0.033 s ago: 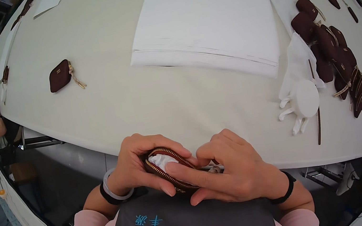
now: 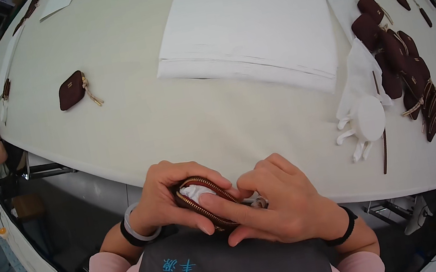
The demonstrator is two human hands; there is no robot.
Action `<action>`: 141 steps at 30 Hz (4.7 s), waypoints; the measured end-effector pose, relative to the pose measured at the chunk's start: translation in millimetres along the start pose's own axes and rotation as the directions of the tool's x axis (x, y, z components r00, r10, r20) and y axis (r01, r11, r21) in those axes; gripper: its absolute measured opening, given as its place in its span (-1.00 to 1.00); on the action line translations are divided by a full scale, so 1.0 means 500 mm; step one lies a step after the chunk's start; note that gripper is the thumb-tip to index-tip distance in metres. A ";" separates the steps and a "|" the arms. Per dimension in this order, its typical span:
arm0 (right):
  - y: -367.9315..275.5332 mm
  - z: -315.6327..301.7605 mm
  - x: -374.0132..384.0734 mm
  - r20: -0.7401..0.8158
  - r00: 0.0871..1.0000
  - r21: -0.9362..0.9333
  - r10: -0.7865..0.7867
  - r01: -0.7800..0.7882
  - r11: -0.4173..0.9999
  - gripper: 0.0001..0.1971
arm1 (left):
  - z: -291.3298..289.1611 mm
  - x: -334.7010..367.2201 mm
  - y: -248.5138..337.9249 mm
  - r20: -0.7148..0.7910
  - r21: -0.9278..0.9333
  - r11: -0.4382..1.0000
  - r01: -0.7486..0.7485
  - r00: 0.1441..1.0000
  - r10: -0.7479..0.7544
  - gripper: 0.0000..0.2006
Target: The person repeatedly stuffs white tissue paper into small maroon zippered pouches on a white table. They open the pouches, insert the paper, and zip them closed, handling the items one at a time. The person also wipes the exterior of the pouches with a white cloth during the process.
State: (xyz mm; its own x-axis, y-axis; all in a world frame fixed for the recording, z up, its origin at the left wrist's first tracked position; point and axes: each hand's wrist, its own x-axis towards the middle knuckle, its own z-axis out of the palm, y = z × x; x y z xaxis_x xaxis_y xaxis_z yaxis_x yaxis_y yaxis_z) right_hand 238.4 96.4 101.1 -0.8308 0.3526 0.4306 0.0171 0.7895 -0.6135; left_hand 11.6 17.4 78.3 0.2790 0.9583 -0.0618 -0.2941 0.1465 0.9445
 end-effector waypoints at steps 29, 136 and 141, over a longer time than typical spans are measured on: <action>0.030 0.002 -0.029 0.051 0.989 0.339 0.140 -0.149 0.929 -0.66 | -0.016 -0.022 -0.021 -0.011 -0.018 0.989 0.148 0.989 -0.148 -0.69; 0.156 0.073 0.119 0.259 0.937 -0.373 0.235 -0.128 0.919 0.09 | -0.138 0.023 -0.097 -0.366 0.912 0.371 0.174 0.752 0.548 -0.59; 0.151 0.083 0.153 0.183 0.977 -0.539 0.107 0.009 0.842 0.09 | -0.141 0.015 -0.102 -0.424 0.879 0.431 0.202 0.745 0.516 -0.55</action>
State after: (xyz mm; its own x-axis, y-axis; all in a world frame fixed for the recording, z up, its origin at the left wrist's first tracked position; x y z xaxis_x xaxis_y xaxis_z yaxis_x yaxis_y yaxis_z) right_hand 152.8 162.4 60.1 -0.9118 0.3373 0.2341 0.3071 0.9387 -0.1565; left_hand -36.0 34.4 6.8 -0.3313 0.8930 0.3044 0.7335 0.0409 0.6785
